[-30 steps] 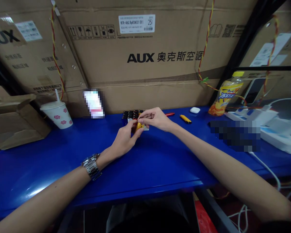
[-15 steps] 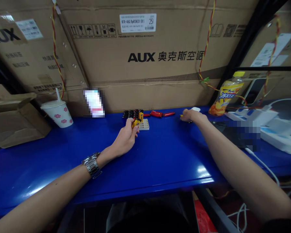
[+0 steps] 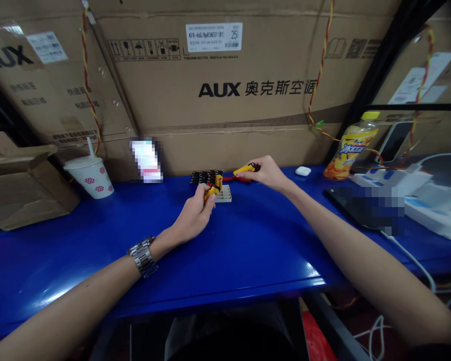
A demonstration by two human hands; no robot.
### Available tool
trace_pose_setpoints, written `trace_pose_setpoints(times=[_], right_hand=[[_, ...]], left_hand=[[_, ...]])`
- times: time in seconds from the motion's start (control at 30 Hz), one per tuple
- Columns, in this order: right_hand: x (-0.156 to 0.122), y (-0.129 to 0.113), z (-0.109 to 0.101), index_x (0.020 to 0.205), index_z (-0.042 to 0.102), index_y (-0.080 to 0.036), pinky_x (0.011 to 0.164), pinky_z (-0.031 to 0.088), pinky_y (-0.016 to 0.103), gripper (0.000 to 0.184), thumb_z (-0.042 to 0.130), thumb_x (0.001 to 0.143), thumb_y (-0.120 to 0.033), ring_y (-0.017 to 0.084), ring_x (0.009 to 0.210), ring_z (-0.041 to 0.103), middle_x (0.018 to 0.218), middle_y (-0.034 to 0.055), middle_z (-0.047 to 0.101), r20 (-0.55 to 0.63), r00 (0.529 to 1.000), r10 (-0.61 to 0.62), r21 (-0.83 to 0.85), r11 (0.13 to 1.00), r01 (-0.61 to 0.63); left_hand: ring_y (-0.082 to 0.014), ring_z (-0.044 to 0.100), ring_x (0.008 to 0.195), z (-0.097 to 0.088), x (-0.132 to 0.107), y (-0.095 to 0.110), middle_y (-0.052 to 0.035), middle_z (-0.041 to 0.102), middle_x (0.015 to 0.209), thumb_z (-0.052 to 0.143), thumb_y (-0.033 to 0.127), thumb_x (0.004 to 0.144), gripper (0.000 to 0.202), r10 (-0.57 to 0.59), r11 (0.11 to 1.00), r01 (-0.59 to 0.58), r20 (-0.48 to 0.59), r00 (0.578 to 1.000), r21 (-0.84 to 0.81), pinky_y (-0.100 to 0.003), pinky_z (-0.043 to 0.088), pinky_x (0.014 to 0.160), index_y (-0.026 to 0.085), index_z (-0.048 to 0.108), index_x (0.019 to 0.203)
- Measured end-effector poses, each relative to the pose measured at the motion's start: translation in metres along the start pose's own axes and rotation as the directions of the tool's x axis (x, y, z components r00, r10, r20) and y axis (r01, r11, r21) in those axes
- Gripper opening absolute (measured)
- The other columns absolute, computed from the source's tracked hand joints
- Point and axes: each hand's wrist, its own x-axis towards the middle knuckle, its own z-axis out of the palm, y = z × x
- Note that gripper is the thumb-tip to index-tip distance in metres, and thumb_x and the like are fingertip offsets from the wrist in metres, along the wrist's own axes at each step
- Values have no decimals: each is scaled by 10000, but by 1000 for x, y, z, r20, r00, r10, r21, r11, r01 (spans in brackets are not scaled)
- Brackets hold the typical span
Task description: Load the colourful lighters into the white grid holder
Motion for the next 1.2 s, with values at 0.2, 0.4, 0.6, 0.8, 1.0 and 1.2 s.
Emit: trace_pose_setpoints(times=[0.2, 0.4, 0.6, 0.8, 1.0, 1.2], right_hand=[[-2, -10, 19, 530, 557, -172, 529, 384, 274, 199, 679, 616, -303, 126, 564, 482, 590, 13, 549, -106, 993, 45, 192, 981, -24], [-3, -7, 28, 498, 545, -167, 489, 400, 276, 100, 530, 592, -201, 133, 488, 510, 500, 30, 558, -7, 987, 159, 391, 909, -144], [-5, -14, 30, 558, 494, -182, 365, 239, 236, 70, 482, 626, -172, 75, 349, 363, 438, -33, 448, 52, 986, 160, 514, 842, -164], [-8, -15, 35, 517, 434, -193, 346, 188, 214, 477, 448, 865, -518, 52, 347, 213, 377, -72, 251, 45, 975, 218, 459, 862, -215], [-6, -19, 40, 536, 363, -219, 328, 228, 226, 503, 327, 917, -545, 66, 328, 254, 413, -49, 301, -11, 955, 297, 463, 848, -259], [-4, -20, 44, 586, 351, -227, 318, 210, 220, 407, 252, 940, -400, 72, 321, 221, 431, -54, 300, -23, 960, 280, 489, 840, -234]], left_hand=[[-119, 543, 556, -1, 0, 2, 16, 581, 658, 398, 389, 936, 195, -32, 999, 31, -62, 998, -10, -253, 414, 562, 210, 422, 860], [-95, 454, 451, -1, 0, 5, 39, 514, 520, 460, 441, 905, 295, -71, 997, 67, -128, 989, -40, -234, 356, 472, 211, 413, 727], [-89, 411, 443, -1, 1, 4, 43, 452, 464, 504, 512, 856, 407, -68, 997, 72, -207, 976, 13, -231, 315, 456, 206, 398, 610], [-90, 372, 437, -2, 1, 6, 44, 405, 453, 541, 525, 802, 424, -99, 992, 115, -247, 964, 53, -229, 269, 436, 203, 398, 567], [-87, 320, 468, -2, 2, 5, 48, 376, 490, 586, 456, 735, 358, -102, 987, 133, -276, 956, 95, -231, 235, 449, 202, 393, 573], [-81, 290, 497, -2, 3, 5, 53, 366, 520, 571, 410, 724, 317, -53, 982, 105, -310, 949, 154, -233, 242, 471, 196, 385, 584]])
